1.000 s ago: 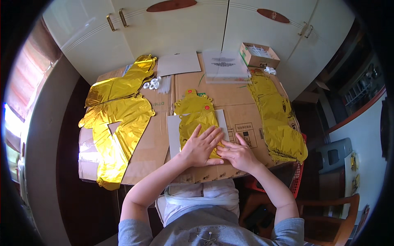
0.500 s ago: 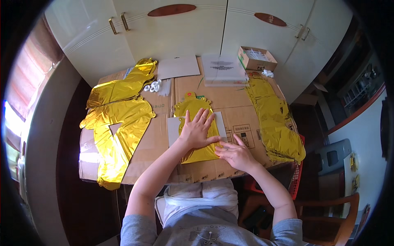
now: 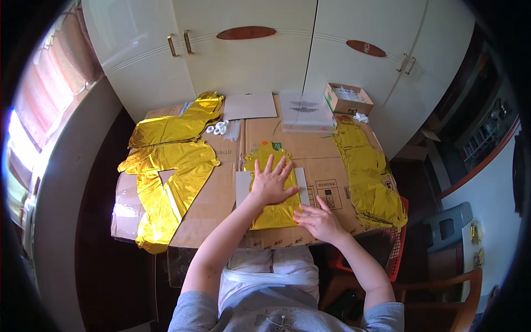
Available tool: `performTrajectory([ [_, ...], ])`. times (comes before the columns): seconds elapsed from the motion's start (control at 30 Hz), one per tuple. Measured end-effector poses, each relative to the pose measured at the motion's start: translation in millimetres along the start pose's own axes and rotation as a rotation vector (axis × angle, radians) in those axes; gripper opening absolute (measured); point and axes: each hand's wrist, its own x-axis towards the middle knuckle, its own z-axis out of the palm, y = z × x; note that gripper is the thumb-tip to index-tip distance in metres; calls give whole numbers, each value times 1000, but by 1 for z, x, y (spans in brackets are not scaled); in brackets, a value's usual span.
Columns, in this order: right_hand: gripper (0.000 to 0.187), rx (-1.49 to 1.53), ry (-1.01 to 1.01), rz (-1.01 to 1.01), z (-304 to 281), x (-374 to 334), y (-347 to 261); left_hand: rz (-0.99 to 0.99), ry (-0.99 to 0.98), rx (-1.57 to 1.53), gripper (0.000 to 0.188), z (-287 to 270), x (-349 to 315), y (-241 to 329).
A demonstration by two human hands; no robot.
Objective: Folding gold foil balloons and placing them into plastic packaging with a backing card.
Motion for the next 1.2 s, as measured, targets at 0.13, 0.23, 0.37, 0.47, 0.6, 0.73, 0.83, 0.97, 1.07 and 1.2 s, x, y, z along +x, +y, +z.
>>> performTrajectory([
  [0.13,14,-11,41,17,-3,-18,-17,69,20,-11,89,3,-12,13],
  [0.23,13,-37,69,24,-5,-30,-30,110,71,-3,86,10,-19,20],
  [0.37,13,-49,91,59,-4,-31,-36,125,141,77,83,-8,-36,32],
  [0.47,14,-62,66,70,-6,-35,-35,230,123,-89,81,-24,-77,56],
  [0.6,16,-58,60,46,-2,-33,-32,303,35,-189,80,12,-140,62],
  [0.73,18,-44,79,52,-6,-30,-35,165,44,-42,85,-2,-150,39],
  [0.83,17,-32,66,62,-7,-32,-36,53,31,-56,90,-12,-159,30],
  [0.97,17,-34,71,59,-7,-31,-36,-78,34,58,104,-18,-164,26],
  [1.07,16,-48,51,52,-8,-31,-35,34,24,6,102,-15,-169,43],
  [1.2,16,-18,-1,28,-14,-28,-31,173,50,-75,92,-11,-180,69],
])
